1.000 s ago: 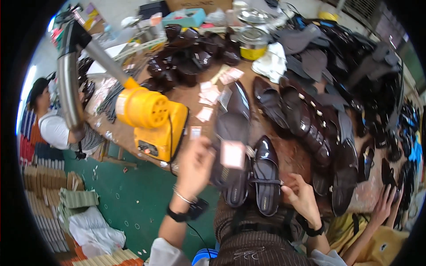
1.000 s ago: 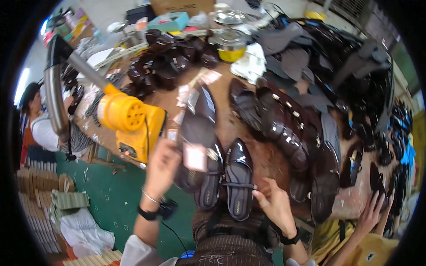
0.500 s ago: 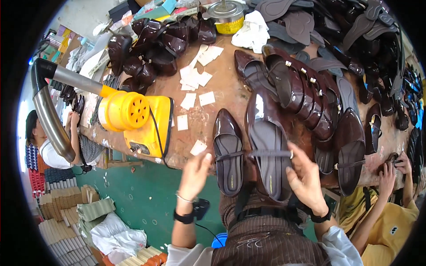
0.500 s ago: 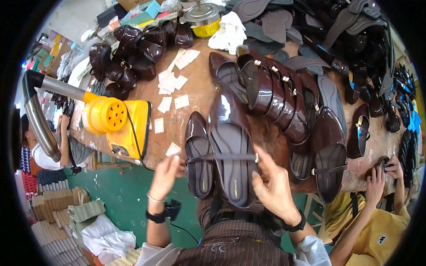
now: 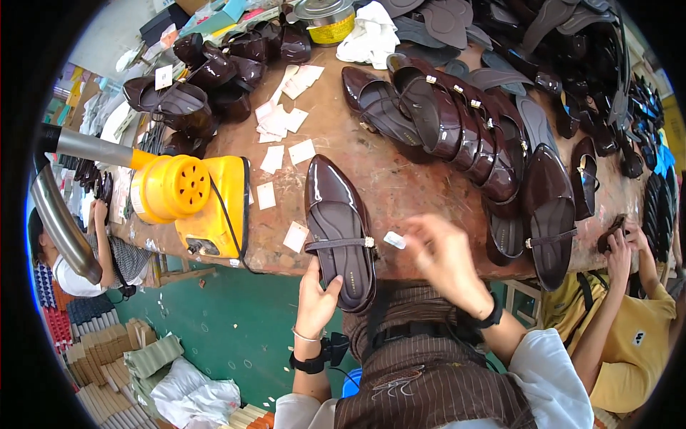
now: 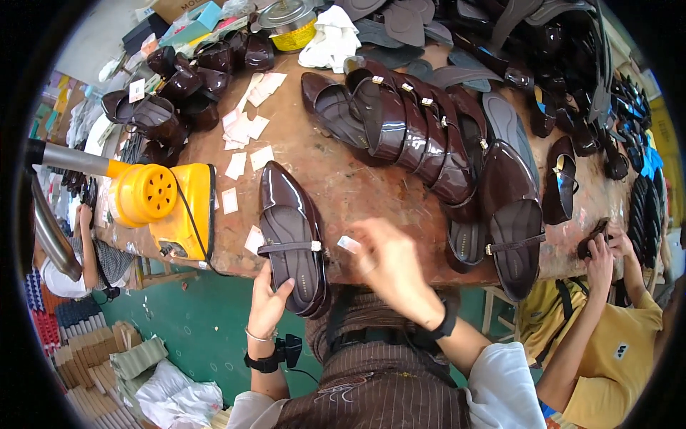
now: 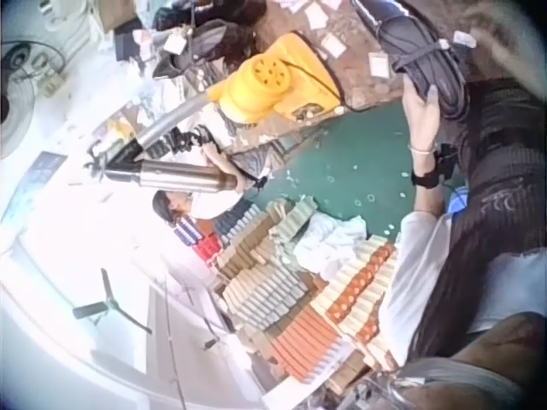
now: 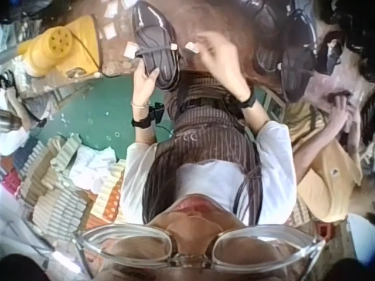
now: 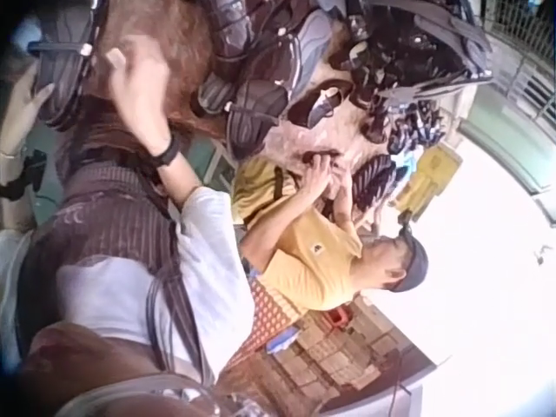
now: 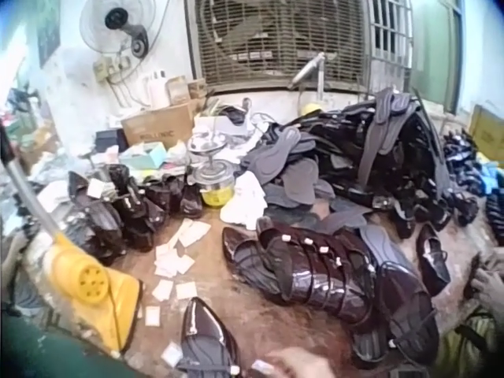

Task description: Finishing and inspecting women's flats in a factory setting, including wiping, applying labels, and heating.

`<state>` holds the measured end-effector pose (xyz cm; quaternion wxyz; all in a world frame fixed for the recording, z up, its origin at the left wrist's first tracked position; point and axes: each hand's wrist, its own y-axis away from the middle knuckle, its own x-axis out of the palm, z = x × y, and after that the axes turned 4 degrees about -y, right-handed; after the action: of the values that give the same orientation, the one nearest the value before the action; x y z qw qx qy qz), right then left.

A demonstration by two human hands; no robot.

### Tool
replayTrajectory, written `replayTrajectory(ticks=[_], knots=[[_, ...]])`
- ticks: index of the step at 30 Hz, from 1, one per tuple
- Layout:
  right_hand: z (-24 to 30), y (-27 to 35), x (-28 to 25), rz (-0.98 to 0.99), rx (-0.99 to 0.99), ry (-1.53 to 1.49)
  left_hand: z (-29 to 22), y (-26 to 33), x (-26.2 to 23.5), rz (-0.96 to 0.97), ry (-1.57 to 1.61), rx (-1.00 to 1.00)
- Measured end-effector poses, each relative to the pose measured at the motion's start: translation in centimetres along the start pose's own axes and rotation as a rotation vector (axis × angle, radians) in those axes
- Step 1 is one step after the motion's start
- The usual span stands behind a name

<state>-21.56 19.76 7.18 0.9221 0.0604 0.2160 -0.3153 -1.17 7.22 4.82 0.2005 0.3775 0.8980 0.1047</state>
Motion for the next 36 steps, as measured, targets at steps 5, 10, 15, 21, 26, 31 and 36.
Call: replayTrajectory(ticks=[5, 10, 15, 21, 26, 31, 36], knots=[[-3.4, -3.1, -3.7, -0.036, 0.103, 0.148, -0.1, -0.4, 1.1, 0.067, 0.219, -0.046], [-3.9, -6.3, -1.1, -0.032, -0.065, 0.337, -0.2, -0.3, 3.4, 0.041, 0.065, 0.012], [-5.3, -8.3, 2.1, 0.005, -0.073, 0.435, -0.4, 0.3, 3.3, -0.042, 0.024, 0.025], [-5.8, -6.6, 0.1, 0.050, 0.014, 0.483, -0.4, -0.3, 1.9, -0.050, -0.079, 0.088], [-3.2, -4.0, -3.1, 0.110, 0.139, 0.368, -0.3, -2.3, -1.0, -0.429, -0.506, 0.151], [-1.5, -3.0, -5.3, 0.165, 0.447, -0.425, 2.4, -5.3, -3.4, -0.668, -0.786, 0.054], [-1.8, -3.2, -7.3, 0.158, 0.439, -0.839, 2.1, -5.8, -3.9, -0.585, -0.676, -0.030]])
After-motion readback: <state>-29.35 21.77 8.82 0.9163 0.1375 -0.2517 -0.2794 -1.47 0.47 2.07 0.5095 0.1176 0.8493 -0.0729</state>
